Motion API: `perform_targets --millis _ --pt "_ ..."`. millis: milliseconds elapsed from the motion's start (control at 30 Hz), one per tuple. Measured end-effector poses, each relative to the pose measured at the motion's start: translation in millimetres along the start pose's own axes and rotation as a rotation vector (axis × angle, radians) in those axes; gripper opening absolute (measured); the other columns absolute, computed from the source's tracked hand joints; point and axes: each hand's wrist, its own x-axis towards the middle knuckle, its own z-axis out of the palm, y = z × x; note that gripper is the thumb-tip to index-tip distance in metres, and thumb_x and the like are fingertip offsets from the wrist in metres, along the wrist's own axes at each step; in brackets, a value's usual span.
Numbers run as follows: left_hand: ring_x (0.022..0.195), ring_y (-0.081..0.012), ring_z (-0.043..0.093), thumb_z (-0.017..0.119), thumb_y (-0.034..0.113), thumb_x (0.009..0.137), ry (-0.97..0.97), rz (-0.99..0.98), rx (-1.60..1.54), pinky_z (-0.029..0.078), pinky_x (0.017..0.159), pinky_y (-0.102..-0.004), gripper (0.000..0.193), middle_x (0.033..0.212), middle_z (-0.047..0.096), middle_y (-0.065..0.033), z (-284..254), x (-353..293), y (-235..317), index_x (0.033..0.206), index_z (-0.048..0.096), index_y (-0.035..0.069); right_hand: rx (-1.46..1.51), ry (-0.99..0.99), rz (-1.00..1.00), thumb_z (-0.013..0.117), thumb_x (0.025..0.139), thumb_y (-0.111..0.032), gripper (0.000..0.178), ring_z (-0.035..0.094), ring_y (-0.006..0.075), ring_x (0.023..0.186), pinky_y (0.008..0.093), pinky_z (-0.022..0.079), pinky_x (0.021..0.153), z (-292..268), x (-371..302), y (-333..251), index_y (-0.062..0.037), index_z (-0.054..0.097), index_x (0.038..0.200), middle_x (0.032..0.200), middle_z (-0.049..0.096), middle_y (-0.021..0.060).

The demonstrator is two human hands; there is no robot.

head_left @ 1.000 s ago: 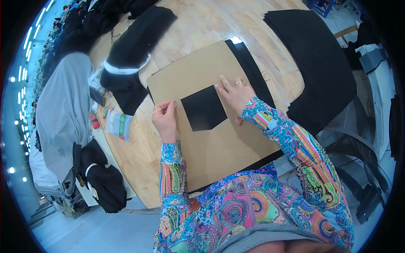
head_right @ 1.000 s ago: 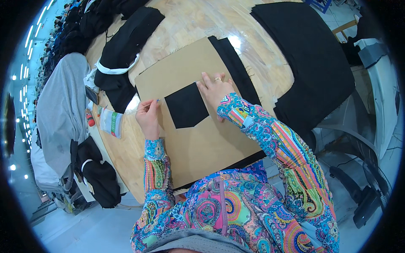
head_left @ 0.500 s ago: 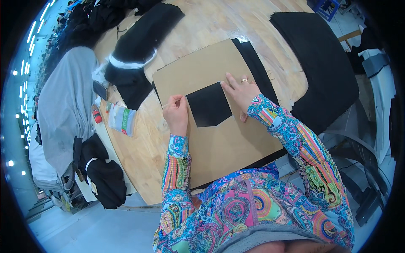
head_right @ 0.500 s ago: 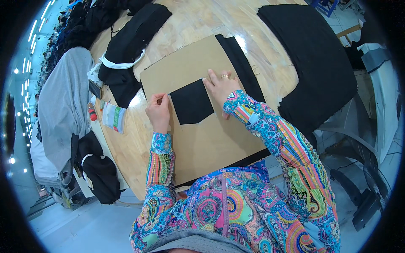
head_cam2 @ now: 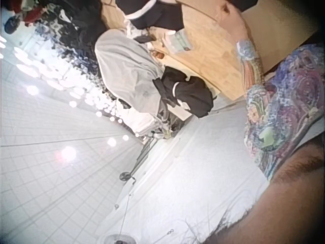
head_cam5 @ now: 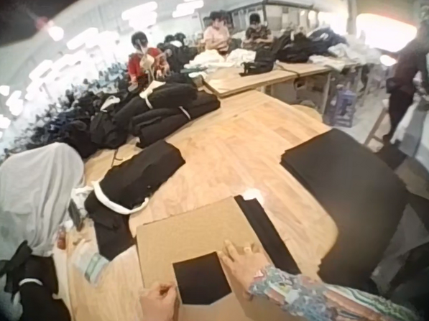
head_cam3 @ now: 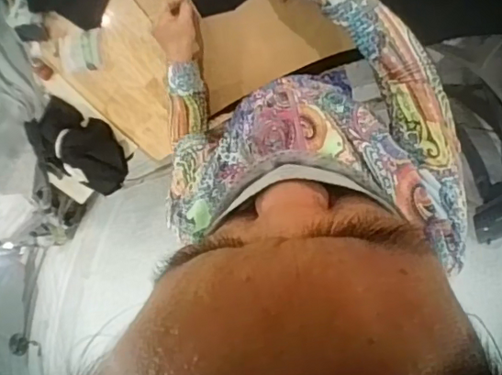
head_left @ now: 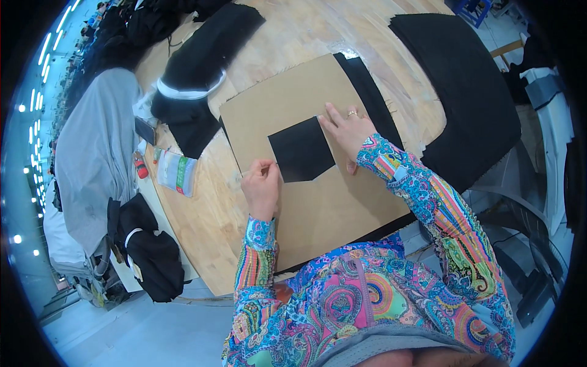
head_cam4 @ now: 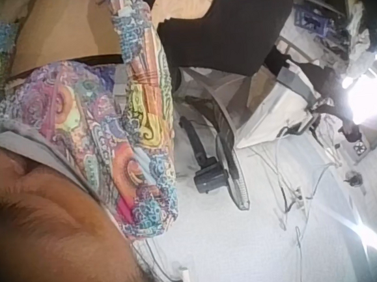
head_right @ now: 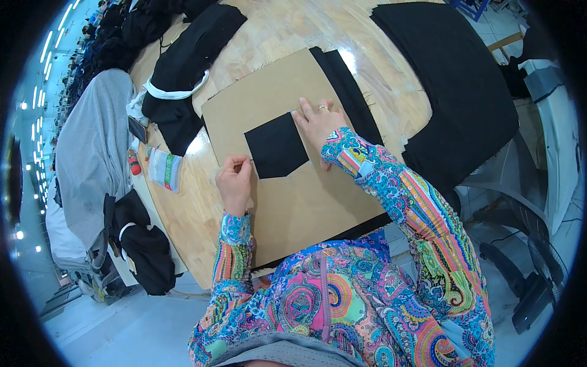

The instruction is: The person uses a cardboard template and a white marking tool to trace shapes onto a stack of black fabric. They repeatedly place the template, trace the outline, remove the template, and separate the marked fabric piece from the stack.

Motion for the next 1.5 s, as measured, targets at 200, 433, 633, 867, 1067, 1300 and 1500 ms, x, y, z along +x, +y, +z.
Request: perform_targets --millis 200,433,633,867,1067,1300,1500 --pt "0.067 -0.0191 0.066 0.067 0.014 0.082 0.104 0.001 -0.053 0.05 0.063 -0.0299 0.013 0.074 0.068 -0.0109 4.8 29.8 -3.1 0.084 0.065 0.002 -0.003 0.005 -0.012 0.094 0.03 -0.02 0.138 0.037 0.0464 0.127 0.0501 0.046 0.095 -1.7 1.4 -2.1 -0.0184 0.02 0.147 0.154 0.015 0.01" --pt "0.069 -0.0231 0.067 0.064 0.015 0.083 0.075 0.036 0.058 0.051 0.063 -0.0328 0.013 0.075 0.068 -0.0123 5.8 32.4 1.5 0.086 0.065 0.003 -0.006 0.032 -0.012 0.093 0.029 -0.019 0.137 0.038 0.0452 0.126 0.0488 0.048 0.092 -1.1 0.7 -3.2 -0.018 0.023 0.147 0.153 0.017 0.0098" --pt "0.071 -0.026 0.067 0.064 0.014 0.083 -0.024 0.003 0.087 0.051 0.063 -0.0345 0.01 0.075 0.067 -0.0136 -3.9 -10.4 2.3 0.085 0.064 0.004 -0.02 0.024 -0.008 0.093 0.029 -0.019 0.138 0.038 0.0454 0.125 0.0485 0.049 0.091 2.0 1.6 -1.7 -0.0184 0.022 0.147 0.153 0.016 0.0097" --pt "0.071 -0.0294 0.065 0.063 0.011 0.082 -0.013 0.035 0.051 0.05 0.063 -0.037 0.007 0.078 0.065 -0.0142 -7.2 -39.4 -0.6 0.084 0.063 0.005 -0.012 0.023 -0.01 0.094 0.029 -0.021 0.139 0.038 0.0454 0.126 0.0492 0.048 0.092 -0.5 1.2 -2.6 -0.0182 0.021 0.147 0.154 0.016 0.0098" --pt "0.071 -0.0283 0.065 0.063 0.009 0.081 -0.036 0.068 0.085 0.05 0.063 -0.0357 0.005 0.077 0.066 -0.0135 -9.5 -42.8 1.5 0.084 0.062 0.005 -0.011 0.019 -0.012 0.094 0.029 -0.022 0.139 0.038 0.0453 0.126 0.0483 0.048 0.093 0.8 1.7 -1.5 -0.0181 0.021 0.147 0.154 0.016 0.0099" --pt "0.069 -0.014 0.068 0.064 0.009 0.082 -0.034 -0.05 -0.146 0.05 0.06 -0.0276 0.006 0.071 0.068 -0.0123 -13.6 -39.6 6.7 0.083 0.064 0.002 -0.025 0.033 -0.011 0.095 0.029 -0.023 0.139 0.039 0.0449 0.126 0.0448 0.048 0.094 2.3 2.0 -0.6 -0.0179 0.021 0.147 0.153 0.018 0.0102" --pt "0.069 -0.0154 0.068 0.064 0.01 0.083 -0.042 -0.01 -0.008 0.051 0.062 -0.0279 0.008 0.071 0.068 -0.0101 -12.5 -41.2 -1.3 0.086 0.064 0.002 -0.033 0.042 -0.017 0.095 0.029 -0.023 0.138 0.039 0.0442 0.126 0.0445 0.048 0.094 2.2 2.1 -2.2 -0.0177 0.022 0.146 0.153 0.019 0.0102"
